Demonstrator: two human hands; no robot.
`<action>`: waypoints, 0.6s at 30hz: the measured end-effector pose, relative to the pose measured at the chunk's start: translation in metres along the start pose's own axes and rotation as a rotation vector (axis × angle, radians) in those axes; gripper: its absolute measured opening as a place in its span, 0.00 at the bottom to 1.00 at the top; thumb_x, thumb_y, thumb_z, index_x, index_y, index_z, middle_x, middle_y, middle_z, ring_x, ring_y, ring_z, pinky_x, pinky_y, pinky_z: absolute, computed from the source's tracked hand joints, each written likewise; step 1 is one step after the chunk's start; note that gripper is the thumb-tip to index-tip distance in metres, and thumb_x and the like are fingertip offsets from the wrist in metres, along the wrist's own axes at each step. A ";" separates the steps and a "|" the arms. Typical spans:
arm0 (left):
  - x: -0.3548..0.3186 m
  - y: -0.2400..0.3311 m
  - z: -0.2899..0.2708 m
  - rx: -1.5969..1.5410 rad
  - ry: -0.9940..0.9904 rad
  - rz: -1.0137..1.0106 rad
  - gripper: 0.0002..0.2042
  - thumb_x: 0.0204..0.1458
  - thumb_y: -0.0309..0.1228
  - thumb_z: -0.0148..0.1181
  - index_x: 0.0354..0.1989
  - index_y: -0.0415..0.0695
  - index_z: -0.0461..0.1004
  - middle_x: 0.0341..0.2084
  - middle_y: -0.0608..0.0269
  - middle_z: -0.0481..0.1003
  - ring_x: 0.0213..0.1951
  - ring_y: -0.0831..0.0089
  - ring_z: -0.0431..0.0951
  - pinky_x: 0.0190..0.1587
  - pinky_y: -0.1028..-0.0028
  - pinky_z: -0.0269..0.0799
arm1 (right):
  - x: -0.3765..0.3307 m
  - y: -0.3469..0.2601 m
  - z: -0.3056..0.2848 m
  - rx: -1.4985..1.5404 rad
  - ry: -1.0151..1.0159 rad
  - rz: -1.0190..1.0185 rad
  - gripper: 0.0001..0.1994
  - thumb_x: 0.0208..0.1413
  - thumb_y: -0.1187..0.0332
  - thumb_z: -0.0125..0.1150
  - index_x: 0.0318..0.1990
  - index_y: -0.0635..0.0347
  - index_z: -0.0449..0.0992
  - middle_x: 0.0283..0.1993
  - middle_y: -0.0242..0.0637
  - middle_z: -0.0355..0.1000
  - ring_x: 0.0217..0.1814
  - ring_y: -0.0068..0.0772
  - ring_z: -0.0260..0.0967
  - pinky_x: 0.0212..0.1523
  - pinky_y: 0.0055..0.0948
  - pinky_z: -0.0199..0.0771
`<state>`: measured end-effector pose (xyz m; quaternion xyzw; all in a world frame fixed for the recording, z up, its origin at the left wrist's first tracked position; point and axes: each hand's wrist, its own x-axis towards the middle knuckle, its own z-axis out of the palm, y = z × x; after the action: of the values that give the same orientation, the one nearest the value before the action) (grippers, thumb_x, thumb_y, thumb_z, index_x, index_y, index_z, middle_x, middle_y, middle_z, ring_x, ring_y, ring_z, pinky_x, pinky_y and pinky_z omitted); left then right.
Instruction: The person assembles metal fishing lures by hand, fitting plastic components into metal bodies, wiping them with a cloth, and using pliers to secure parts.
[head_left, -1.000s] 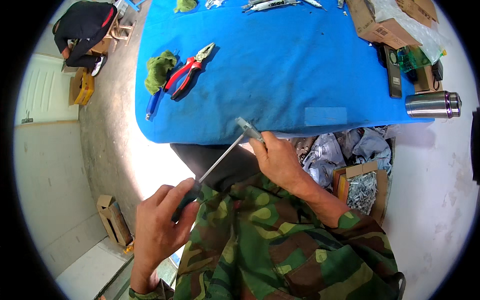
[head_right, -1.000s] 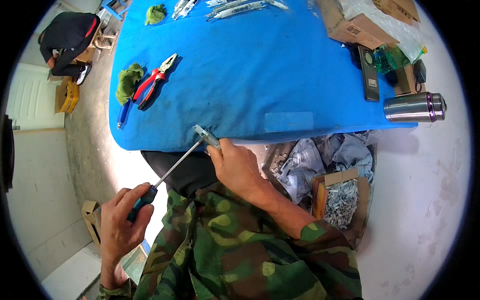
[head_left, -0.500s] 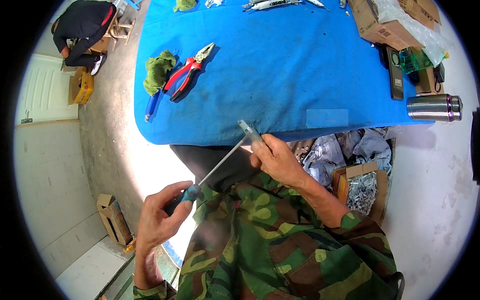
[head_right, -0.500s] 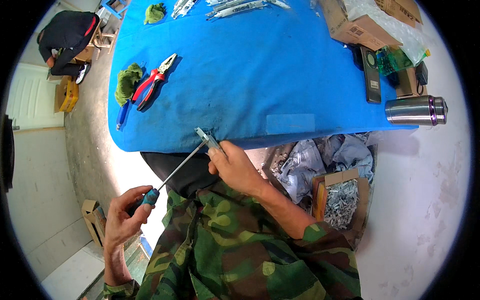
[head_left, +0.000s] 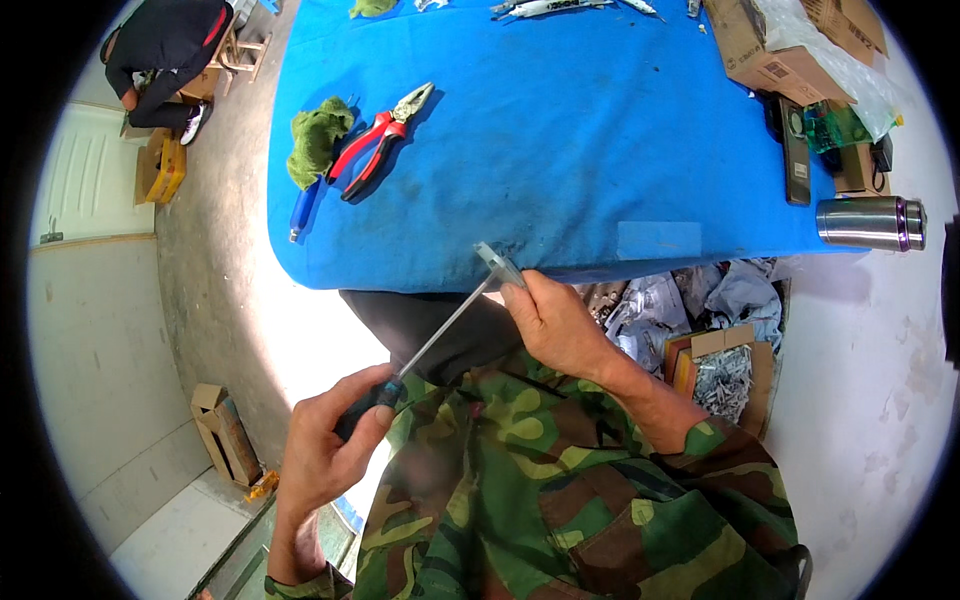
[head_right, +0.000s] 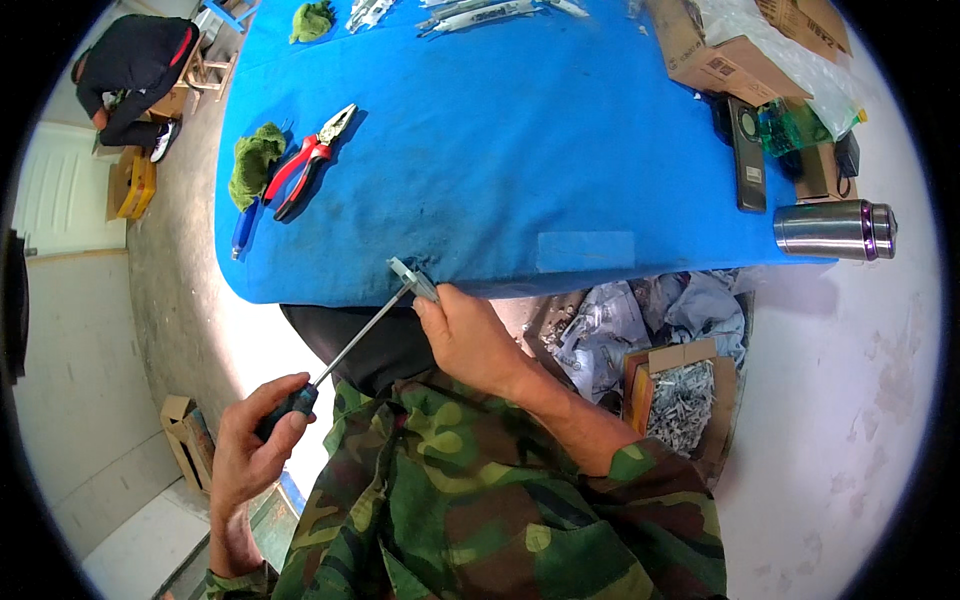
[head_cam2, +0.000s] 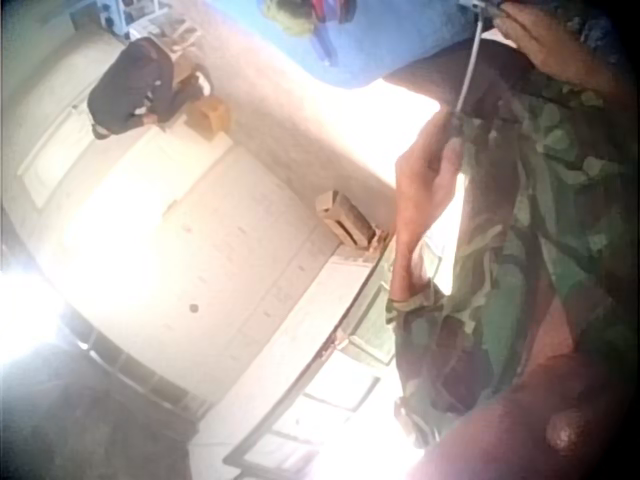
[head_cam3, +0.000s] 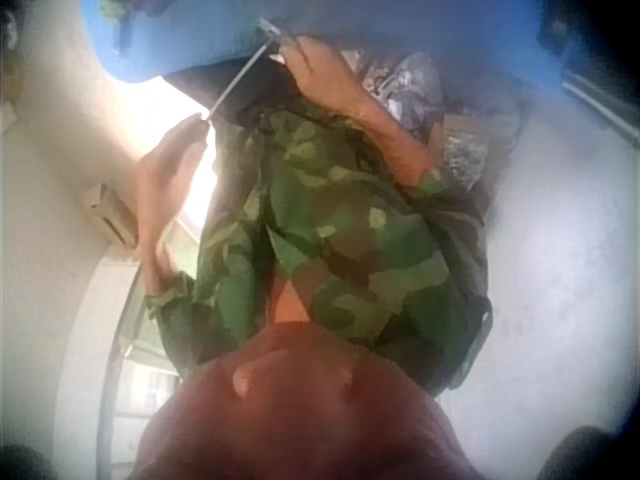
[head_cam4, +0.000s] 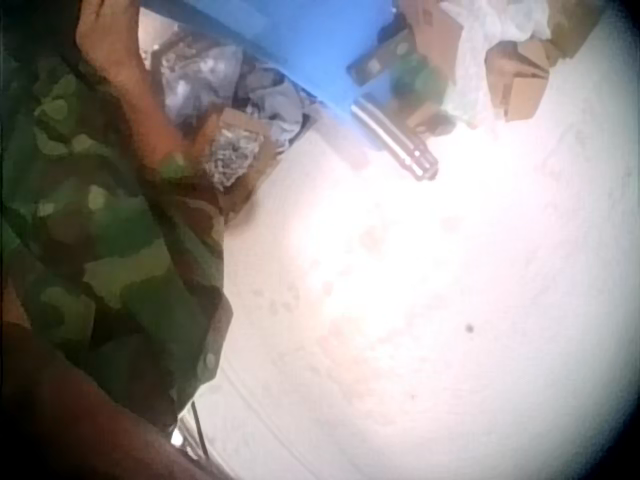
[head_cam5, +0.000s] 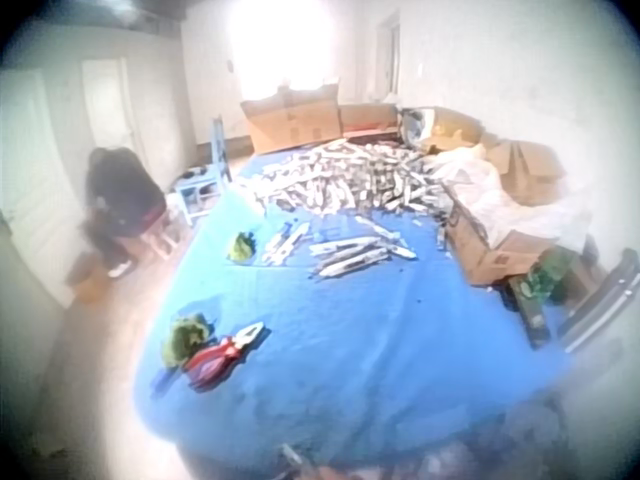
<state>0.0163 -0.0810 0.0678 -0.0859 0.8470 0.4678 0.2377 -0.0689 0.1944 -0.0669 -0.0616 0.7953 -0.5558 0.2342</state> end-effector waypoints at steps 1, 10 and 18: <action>0.000 0.000 -0.001 0.012 0.006 0.011 0.20 0.63 0.30 0.66 0.62 0.36 0.78 0.31 0.58 0.83 0.27 0.79 0.77 0.30 0.74 0.71 | 0.000 0.001 0.001 -0.026 0.011 -0.005 0.16 0.74 0.61 0.53 0.42 0.69 0.73 0.28 0.53 0.72 0.30 0.51 0.71 0.35 0.47 0.70; -0.004 0.016 0.000 0.579 0.096 0.272 0.23 0.55 0.23 0.70 0.62 0.45 0.78 0.26 0.60 0.77 0.23 0.63 0.78 0.26 0.67 0.73 | -0.003 0.009 0.015 -0.244 0.115 -0.057 0.12 0.70 0.66 0.57 0.39 0.69 0.70 0.27 0.63 0.74 0.33 0.74 0.74 0.32 0.62 0.71; -0.012 0.022 0.010 0.646 0.143 0.298 0.25 0.53 0.22 0.70 0.62 0.48 0.78 0.25 0.58 0.76 0.22 0.61 0.77 0.24 0.64 0.72 | -0.002 0.010 0.020 -0.334 0.133 -0.097 0.12 0.69 0.67 0.58 0.40 0.71 0.70 0.25 0.65 0.73 0.31 0.74 0.74 0.31 0.61 0.71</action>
<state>0.0217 -0.0619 0.0853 0.0854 0.9687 0.1984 0.1222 -0.0570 0.1820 -0.0803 -0.1011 0.8864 -0.4294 0.1403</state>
